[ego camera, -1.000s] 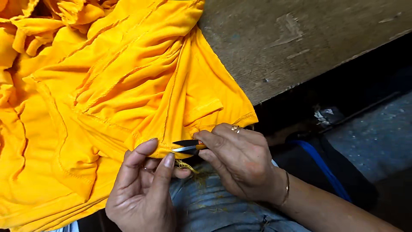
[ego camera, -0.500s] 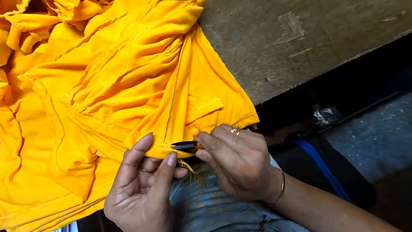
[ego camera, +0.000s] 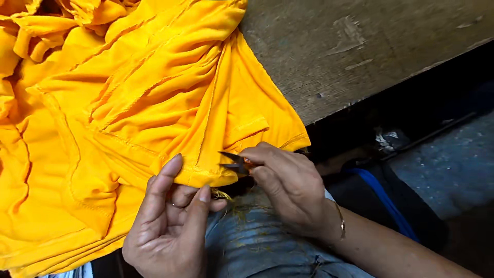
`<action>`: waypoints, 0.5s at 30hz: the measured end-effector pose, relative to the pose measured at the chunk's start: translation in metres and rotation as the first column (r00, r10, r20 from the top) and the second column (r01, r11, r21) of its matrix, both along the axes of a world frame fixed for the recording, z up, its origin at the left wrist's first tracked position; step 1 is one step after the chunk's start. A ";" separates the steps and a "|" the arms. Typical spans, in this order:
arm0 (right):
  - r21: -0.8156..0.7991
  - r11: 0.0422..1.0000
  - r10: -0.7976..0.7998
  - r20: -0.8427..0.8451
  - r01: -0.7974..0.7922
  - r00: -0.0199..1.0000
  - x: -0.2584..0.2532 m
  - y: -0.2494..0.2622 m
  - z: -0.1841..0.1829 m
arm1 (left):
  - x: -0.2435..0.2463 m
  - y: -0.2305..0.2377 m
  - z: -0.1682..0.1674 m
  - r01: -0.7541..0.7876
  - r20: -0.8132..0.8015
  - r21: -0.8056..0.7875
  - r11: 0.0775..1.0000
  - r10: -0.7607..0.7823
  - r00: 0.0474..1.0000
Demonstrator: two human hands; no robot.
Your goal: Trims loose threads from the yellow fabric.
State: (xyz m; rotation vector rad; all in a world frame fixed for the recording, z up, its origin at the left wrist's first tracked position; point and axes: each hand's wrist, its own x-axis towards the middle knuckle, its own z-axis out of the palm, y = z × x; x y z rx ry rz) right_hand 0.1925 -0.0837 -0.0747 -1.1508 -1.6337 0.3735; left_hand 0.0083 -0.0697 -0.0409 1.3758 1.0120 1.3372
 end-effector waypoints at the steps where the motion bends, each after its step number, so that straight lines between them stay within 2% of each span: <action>1: -0.031 0.998 0.055 -0.094 -0.058 0.994 0.002 0.001 0.000 | -0.002 0.000 0.003 0.028 0.000 -0.013 1.000 -0.028 1.000; 3: -0.059 0.993 0.095 -0.156 -0.105 0.983 0.002 0.003 -0.001 | -0.005 -0.001 0.010 0.077 -0.012 -0.039 0.996 -0.078 0.997; 5: -0.051 0.996 0.062 -0.110 -0.068 0.992 -0.004 0.005 -0.004 | -0.005 -0.002 0.015 0.107 -0.025 -0.047 0.993 -0.108 0.994; 7: -0.017 0.998 0.055 -0.143 -0.058 0.988 -0.007 0.008 -0.006 | -0.004 -0.001 0.016 0.116 -0.086 -0.013 0.993 -0.117 0.989; 9: -0.017 0.995 0.087 -0.235 -0.093 0.968 -0.007 0.009 -0.004 | -0.005 0.004 0.015 0.106 -0.231 0.087 0.991 -0.084 0.969; 12: -0.048 0.986 0.138 -0.303 -0.160 0.943 0.000 0.009 0.000 | -0.015 0.021 0.011 0.131 -0.503 0.315 0.940 0.049 0.863; 15: -0.062 0.977 0.176 -0.309 -0.204 0.935 0.008 0.009 0.002 | -0.021 0.040 0.015 0.205 -0.615 0.475 0.856 0.156 0.773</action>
